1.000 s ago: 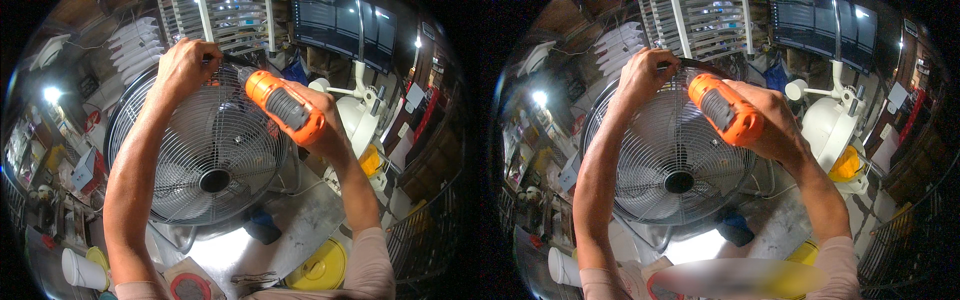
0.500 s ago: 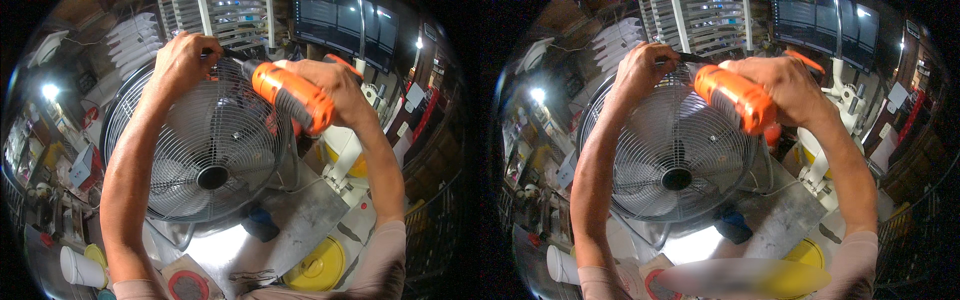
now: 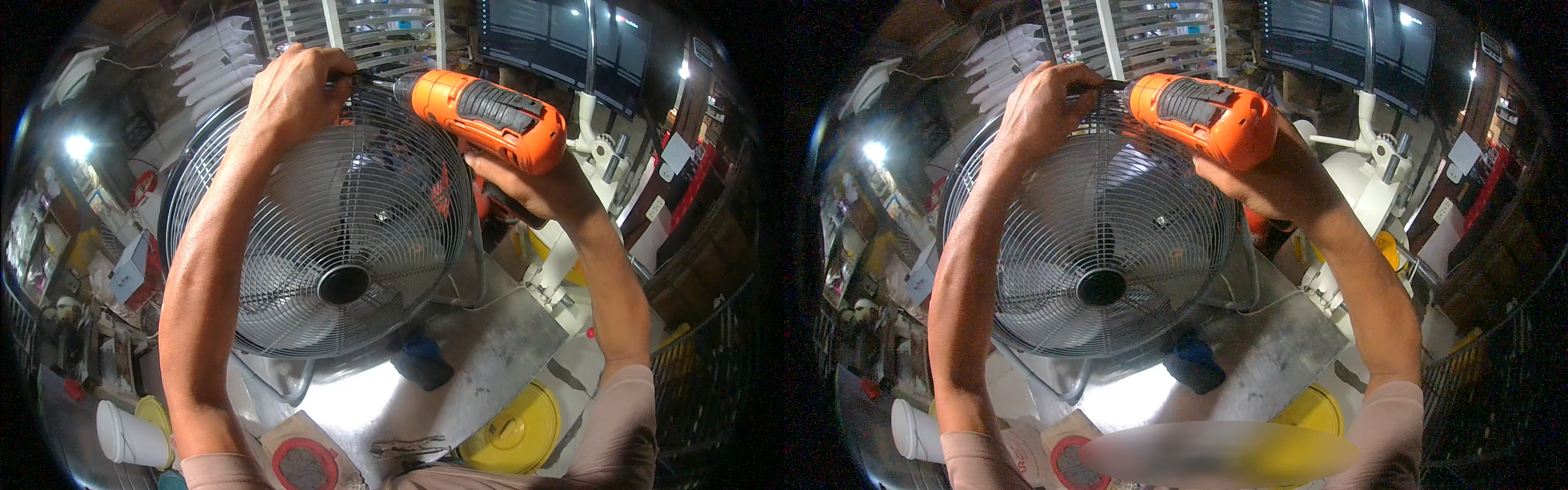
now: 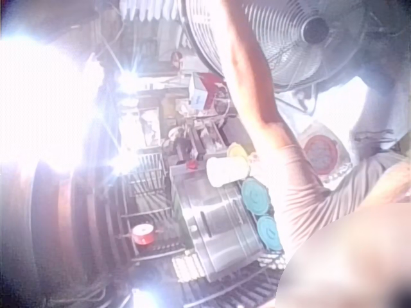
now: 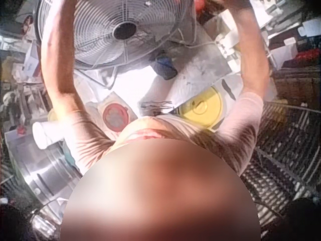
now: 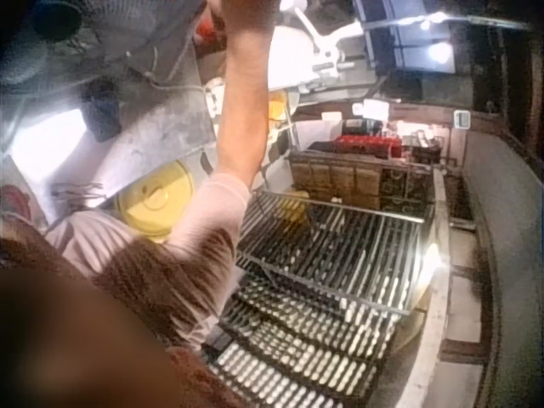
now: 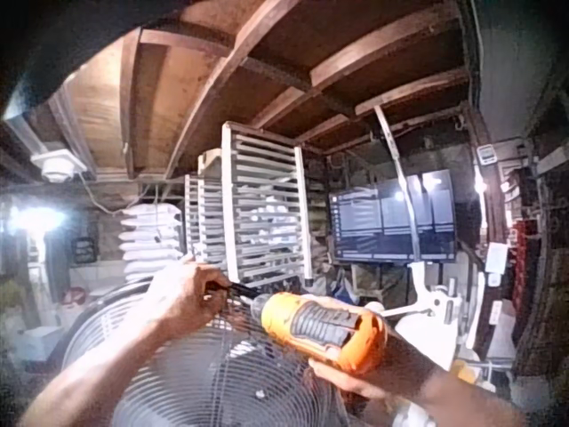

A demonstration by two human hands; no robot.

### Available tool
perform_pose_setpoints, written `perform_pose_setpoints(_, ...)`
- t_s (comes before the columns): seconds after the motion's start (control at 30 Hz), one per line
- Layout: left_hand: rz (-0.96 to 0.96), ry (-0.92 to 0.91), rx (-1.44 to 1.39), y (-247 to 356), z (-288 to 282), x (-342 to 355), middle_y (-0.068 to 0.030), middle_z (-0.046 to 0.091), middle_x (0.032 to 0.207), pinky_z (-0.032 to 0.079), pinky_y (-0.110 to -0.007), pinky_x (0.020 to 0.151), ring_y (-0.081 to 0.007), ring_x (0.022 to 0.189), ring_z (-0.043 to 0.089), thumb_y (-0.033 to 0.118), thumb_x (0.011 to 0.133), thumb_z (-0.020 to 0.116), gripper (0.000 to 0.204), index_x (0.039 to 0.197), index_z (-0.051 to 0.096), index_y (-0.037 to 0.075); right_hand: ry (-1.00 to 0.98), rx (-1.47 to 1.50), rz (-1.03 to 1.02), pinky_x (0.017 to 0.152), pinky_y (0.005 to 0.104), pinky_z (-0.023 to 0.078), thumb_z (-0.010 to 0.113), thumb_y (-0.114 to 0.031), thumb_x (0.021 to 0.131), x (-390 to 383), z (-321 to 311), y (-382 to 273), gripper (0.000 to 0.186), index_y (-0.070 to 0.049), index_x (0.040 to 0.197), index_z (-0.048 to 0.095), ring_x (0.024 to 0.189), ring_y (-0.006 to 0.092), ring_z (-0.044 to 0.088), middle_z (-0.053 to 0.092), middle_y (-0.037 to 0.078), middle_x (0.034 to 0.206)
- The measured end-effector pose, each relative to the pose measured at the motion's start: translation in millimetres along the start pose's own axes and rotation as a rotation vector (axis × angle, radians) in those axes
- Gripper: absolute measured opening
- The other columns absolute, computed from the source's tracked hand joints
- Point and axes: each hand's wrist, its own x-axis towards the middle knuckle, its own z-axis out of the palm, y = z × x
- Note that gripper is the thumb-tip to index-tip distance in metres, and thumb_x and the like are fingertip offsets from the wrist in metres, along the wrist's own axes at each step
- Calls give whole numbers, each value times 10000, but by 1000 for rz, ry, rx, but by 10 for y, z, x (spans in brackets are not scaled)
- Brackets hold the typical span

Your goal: The person opens an oven, then moves to a table to secure the grill of a large electric fan by hand and using a power drill.

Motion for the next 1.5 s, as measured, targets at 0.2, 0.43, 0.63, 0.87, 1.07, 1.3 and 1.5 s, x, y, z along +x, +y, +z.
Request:
perform_pose_setpoints(0.2, -54, -16, -58, 30, -1, 8, -124, 703, 954, 494, -410, 842, -299, 908, 638, 148, 831, 657, 216, 1024, 702, 62, 33, -99, -156, 938, 409, 457, 731, -186, 804, -21, -4, 78, 400, -25, 1144, 597, 1027, 334, 587, 620, 148, 1114)
perform_pose_setpoints(0.43, -18, -28, -55, -10, 5, 25, -147, 702, 942, 516, -409, 816, -303, 878, 665, 119, 816, 658, 219, 1019, 702, 50, 17, -127, -90, 930, 413, 446, 721, -239, 817, 20, -31, -58, 363, -44, 1109, 629, 1026, 325, 590, 634, 142, 1097)
perform_pose_setpoints(0.63, 19, 11, -68, -36, 10, 37, -152, 707, 937, 531, -394, 816, -299, 875, 681, 92, 791, 669, 219, 1000, 709, 43, -27, -214, -75, 938, 414, 433, 714, -237, 810, -3, -86, -28, 330, -69, 1087, 649, 1045, 307, 583, 635, 118, 1112)
perform_pose_setpoints(0.87, 46, 44, -46, -38, 36, 11, -146, 711, 958, 543, -376, 809, -283, 862, 697, 67, 777, 670, 251, 1024, 708, 44, -39, -310, -218, 879, 410, 474, 749, -246, 767, 1, -119, 72, 354, -65, 1049, 637, 978, 284, 599, 632, 98, 1075)
perform_pose_setpoints(1.07, 12, -19, -46, 29, -28, -3, -128, 717, 973, 559, -358, 788, -230, 862, 708, 70, 791, 672, 242, 1029, 715, 61, -5, -217, -109, 805, 382, 505, 781, -237, 746, 29, -109, 56, 420, -35, 1064, 594, 821, 264, 624, 633, 107, 912)
perform_pose_setpoints(1.3, 18, -1, -75, 18, 11, -4, -117, 723, 944, 560, -348, 781, -220, 850, 710, 98, 792, 688, 231, 1021, 725, 86, 55, -285, -213, 744, 365, 519, 785, -205, 718, 50, -128, -35, 389, -31, 1015, 604, 768, 257, 624, 631, 107, 858)
perform_pose_setpoints(1.5, 2, -11, -77, 44, -17, -11, -134, 714, 905, 542, -368, 753, -262, 795, 700, 139, 794, 698, 225, 1008, 728, 78, 65, -126, -111, 636, 349, 529, 705, -111, 699, 68, -83, -293, 247, -6, 907, 624, 655, 265, 662, 646, 152, 709)
